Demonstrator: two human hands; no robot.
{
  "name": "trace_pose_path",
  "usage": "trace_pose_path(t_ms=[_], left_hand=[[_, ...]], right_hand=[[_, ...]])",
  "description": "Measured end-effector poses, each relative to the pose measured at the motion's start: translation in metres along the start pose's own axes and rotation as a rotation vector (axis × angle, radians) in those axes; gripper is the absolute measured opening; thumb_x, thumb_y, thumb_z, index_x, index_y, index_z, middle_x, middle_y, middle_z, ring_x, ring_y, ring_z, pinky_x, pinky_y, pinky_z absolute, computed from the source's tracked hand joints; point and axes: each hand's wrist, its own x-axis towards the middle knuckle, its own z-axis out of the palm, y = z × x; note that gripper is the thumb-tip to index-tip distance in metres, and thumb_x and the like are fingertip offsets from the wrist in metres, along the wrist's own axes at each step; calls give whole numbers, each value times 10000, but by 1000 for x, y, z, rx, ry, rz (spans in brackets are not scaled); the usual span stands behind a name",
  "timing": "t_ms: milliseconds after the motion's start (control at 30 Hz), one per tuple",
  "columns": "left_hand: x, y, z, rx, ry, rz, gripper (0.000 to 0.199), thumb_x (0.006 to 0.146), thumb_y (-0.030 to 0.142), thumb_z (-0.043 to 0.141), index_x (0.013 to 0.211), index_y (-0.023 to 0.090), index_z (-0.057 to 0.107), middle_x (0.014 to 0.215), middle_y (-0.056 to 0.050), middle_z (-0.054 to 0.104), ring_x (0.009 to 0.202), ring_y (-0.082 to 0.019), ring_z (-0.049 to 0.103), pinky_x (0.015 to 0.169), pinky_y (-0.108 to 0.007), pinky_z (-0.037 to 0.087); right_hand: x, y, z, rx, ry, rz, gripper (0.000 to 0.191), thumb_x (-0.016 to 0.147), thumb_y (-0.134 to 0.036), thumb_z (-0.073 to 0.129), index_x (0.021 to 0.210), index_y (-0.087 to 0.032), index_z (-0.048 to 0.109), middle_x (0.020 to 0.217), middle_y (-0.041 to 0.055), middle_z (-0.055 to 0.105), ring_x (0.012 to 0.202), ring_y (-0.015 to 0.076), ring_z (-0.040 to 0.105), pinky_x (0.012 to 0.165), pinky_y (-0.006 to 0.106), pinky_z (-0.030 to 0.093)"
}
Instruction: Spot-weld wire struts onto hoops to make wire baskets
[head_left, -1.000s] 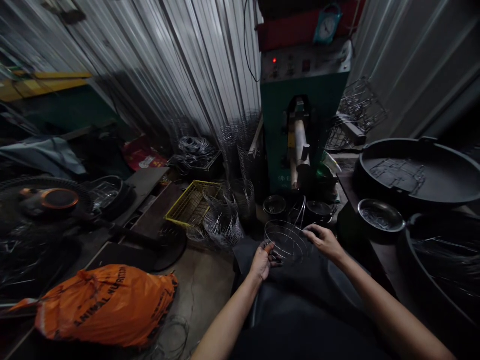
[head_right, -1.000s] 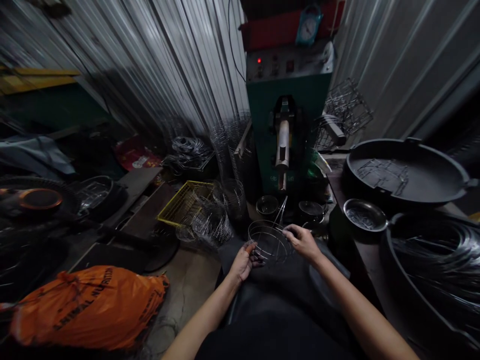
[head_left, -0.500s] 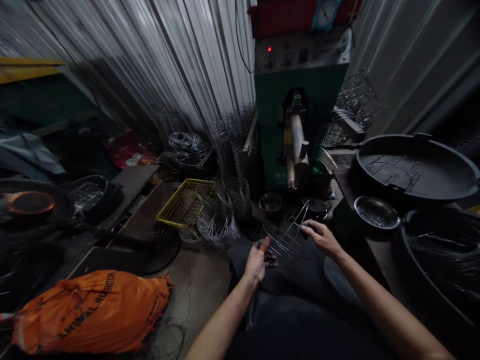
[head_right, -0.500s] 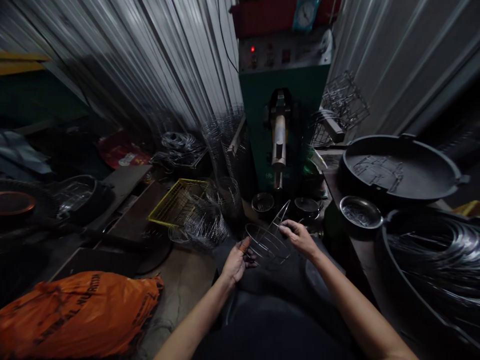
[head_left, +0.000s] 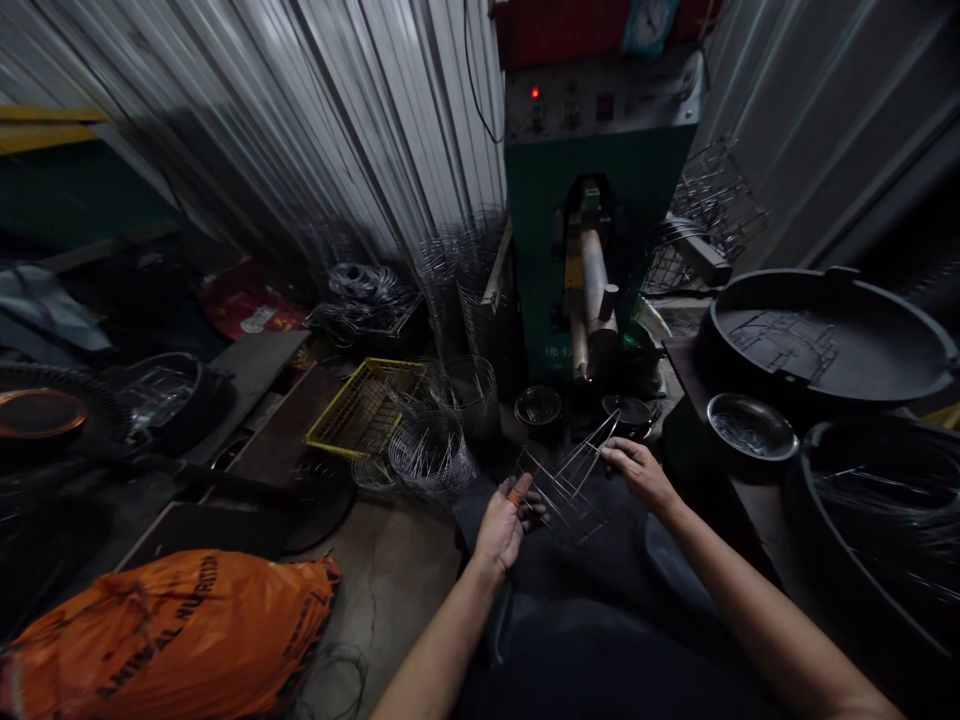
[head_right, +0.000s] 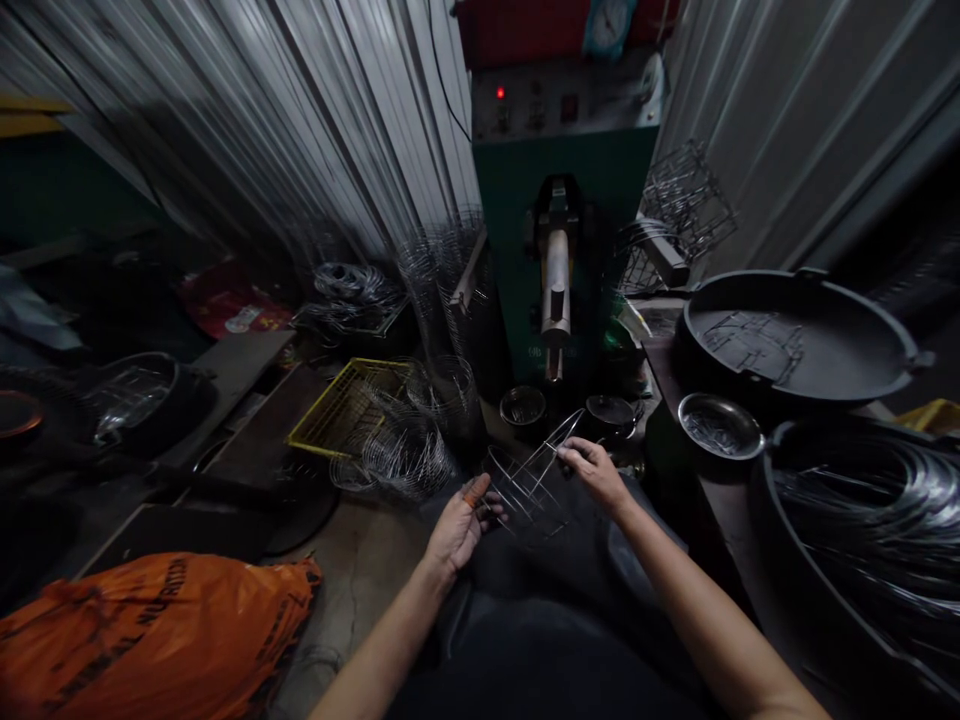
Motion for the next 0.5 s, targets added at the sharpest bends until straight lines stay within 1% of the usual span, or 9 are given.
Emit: trace_pose_path(t_ms=[100, 200, 267, 333, 433, 500], left_hand=[[-5, -10, 3, -151, 10, 132, 485, 640, 273, 696, 1008, 208, 387, 812, -23, 614, 684, -146, 609, 693, -336, 484], [-9, -31, 4, -226, 46, 216, 529, 656, 280, 685, 1081, 223, 375, 928, -45, 618, 852, -158, 601, 805, -341, 438], [-11, -45, 4, -183, 52, 207, 501, 670, 315, 670, 1081, 212, 402, 950, -58, 619, 883, -164, 594, 823, -332, 416], [-11, -55, 3, -90, 27, 192, 518, 660, 324, 677, 1086, 197, 413, 948, -69, 624, 875, -165, 595, 817, -316, 406], [-10, -62, 3, 24, -51, 230, 572, 636, 281, 704, 1106, 199, 390, 943, -60, 623, 837, -147, 593, 795, -286, 406], [-9, -63, 4, 54, -103, 248, 525, 649, 267, 695, 1077, 199, 399, 946, -53, 615, 838, -138, 588, 793, -275, 407]], right_hand=[[4, 10, 3, 61, 72, 10, 257, 723, -394, 550, 611, -163, 533, 559, -21, 467, 535, 108, 412, 516, 227, 331], [6, 19, 6, 108, 117, 26, 253, 701, -394, 564, 589, -170, 528, 544, -25, 461, 531, 109, 406, 507, 225, 323], [7, 23, 6, 116, 134, 51, 242, 687, -390, 571, 586, -173, 537, 542, -23, 468, 533, 113, 410, 508, 227, 326], [7, 24, 3, 133, 167, 70, 233, 669, -387, 581, 580, -175, 544, 541, -22, 472, 531, 114, 411, 506, 227, 328], [7, 24, -1, 185, 205, 97, 228, 645, -390, 600, 583, -177, 550, 541, -23, 474, 524, 114, 411, 497, 228, 329], [7, 26, -3, 217, 202, 120, 231, 641, -393, 609, 587, -176, 550, 537, -26, 469, 514, 113, 406, 483, 227, 324]])
